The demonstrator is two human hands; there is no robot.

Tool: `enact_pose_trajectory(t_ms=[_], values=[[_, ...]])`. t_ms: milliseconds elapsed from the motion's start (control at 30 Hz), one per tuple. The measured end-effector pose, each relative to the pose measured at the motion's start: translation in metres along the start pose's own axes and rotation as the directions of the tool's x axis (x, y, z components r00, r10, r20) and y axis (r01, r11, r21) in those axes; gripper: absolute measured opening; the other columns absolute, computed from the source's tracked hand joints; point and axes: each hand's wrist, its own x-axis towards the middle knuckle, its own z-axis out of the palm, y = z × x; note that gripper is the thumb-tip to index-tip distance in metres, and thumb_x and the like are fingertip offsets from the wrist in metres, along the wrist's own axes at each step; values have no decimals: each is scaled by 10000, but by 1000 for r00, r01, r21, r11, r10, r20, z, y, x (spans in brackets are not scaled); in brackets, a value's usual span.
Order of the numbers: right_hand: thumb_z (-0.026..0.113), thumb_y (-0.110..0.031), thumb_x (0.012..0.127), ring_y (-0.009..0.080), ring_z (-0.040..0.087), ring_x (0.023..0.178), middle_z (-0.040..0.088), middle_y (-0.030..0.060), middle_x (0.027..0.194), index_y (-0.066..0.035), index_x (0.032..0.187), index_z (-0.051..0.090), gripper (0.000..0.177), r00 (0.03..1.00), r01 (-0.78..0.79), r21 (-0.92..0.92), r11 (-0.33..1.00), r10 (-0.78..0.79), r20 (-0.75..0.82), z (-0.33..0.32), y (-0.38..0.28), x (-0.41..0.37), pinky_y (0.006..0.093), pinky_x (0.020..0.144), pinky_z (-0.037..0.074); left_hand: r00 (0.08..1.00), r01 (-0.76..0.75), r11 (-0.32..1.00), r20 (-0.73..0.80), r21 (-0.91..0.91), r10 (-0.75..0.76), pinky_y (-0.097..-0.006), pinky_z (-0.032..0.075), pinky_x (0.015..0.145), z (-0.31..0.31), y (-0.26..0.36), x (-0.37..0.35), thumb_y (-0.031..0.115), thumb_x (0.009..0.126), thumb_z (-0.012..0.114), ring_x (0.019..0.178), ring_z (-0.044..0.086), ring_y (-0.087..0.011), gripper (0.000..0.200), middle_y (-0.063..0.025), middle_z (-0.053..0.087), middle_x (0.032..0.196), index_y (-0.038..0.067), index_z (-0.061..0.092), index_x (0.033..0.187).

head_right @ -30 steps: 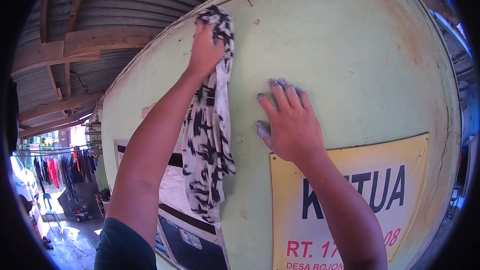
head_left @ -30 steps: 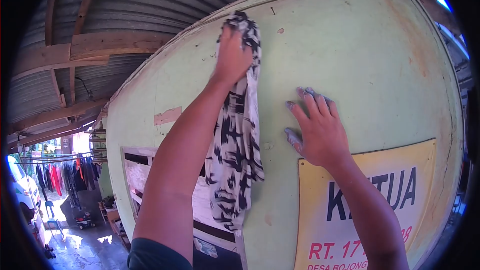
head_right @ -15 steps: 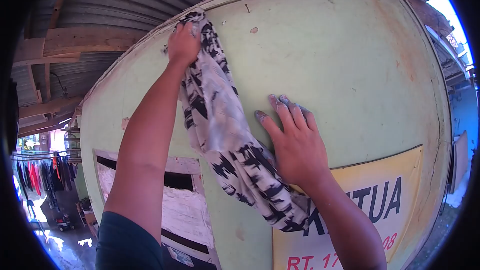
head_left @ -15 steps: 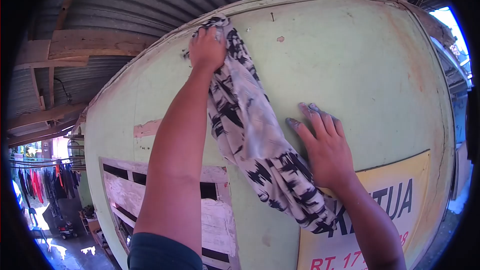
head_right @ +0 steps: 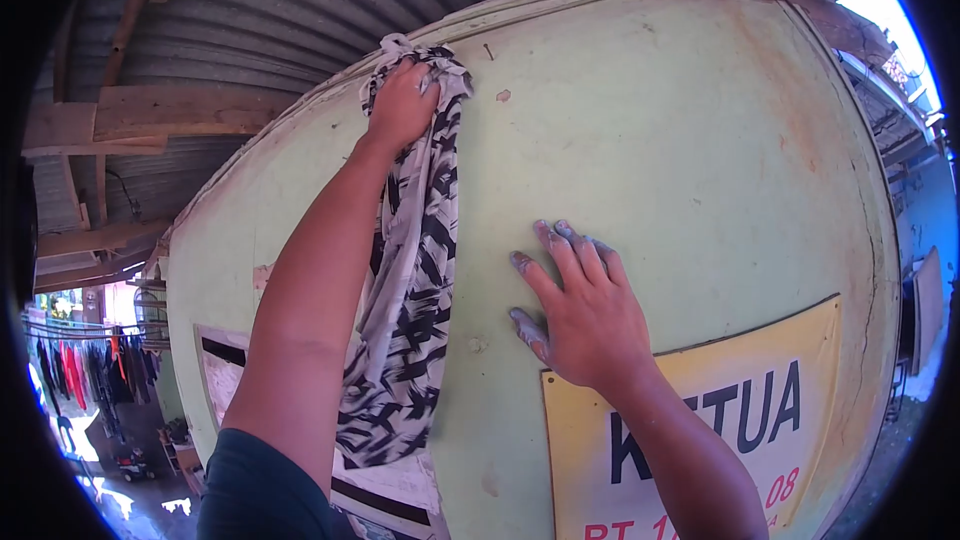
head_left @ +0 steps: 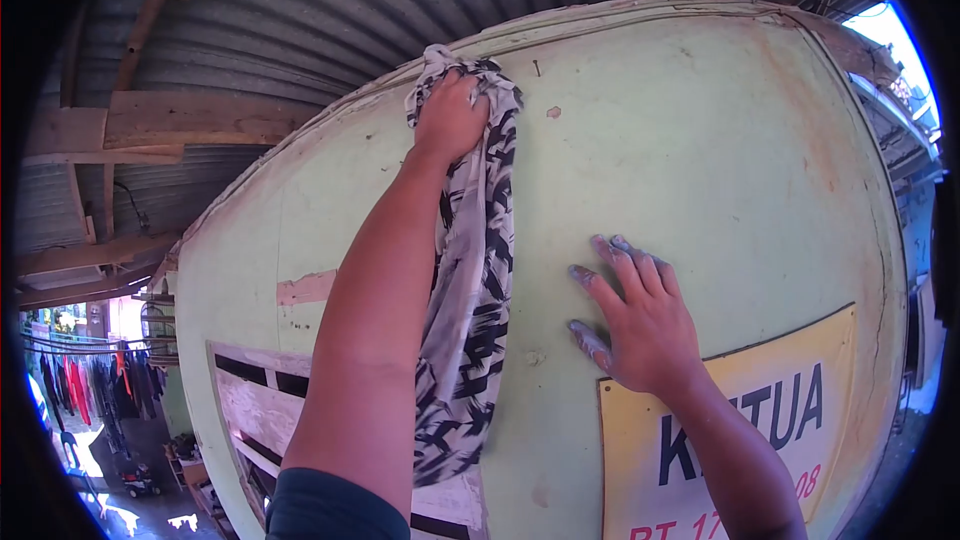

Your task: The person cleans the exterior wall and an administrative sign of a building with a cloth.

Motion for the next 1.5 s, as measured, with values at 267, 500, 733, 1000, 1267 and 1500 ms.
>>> enact_pose_trajectory(t_ms=[267,500,733,1000,1267,1500], values=[[704,-358,940,353,442,1440,469,168,1560,-114,1379,618,510,1000,-13,38,999,12,24,-3,-2,1,488,1193,328,905,345,892,148,294,-399,-506,485,1099,-35,-77,-2,393,1021,597,1301,591,-398,493,-227,604,1383,59,580,1382],[716,-348,928,344,440,1437,473,162,1549,-120,1370,620,506,1000,2,89,996,-1,-11,-3,1,0,481,1188,334,989,62,982,124,180,-85,-505,452,1108,-71,-115,-81,159,941,674,1282,543,-455,344,-249,605,1313,6,633,1246],[750,-337,902,325,437,1435,480,150,1533,-121,1348,627,510,1000,-19,103,994,20,-4,-4,0,-1,472,1179,342,938,149,935,254,321,-237,-501,450,1107,-89,-129,-76,264,983,634,1272,555,-438,347,-258,619,1329,8,652,1217],[774,-335,881,318,437,1428,488,137,1518,-126,1344,617,532,1000,-21,124,992,22,-5,-3,3,0,461,1167,349,894,426,885,63,186,-443,-533,479,1080,-69,-118,-86,284,1063,529,1258,588,-490,491,-316,604,1372,-32,533,1439],[769,-314,901,308,435,1420,487,112,1512,-140,1345,610,503,997,-11,84,996,17,-72,6,0,-4,452,1182,342,901,423,894,32,147,-432,-553,493,1012,-98,-91,-183,252,1051,573,1175,602,-517,356,-328,625,1259,-29,588,1269],[759,-326,916,304,417,1443,473,104,1531,-153,1364,600,506,999,-18,41,999,20,-33,3,-1,-5,458,1189,336,935,350,930,-9,-112,-353,-490,488,1045,-109,-55,-179,111,888,707,1181,607,-448,438,-242,668,1225,45,599,1307]])
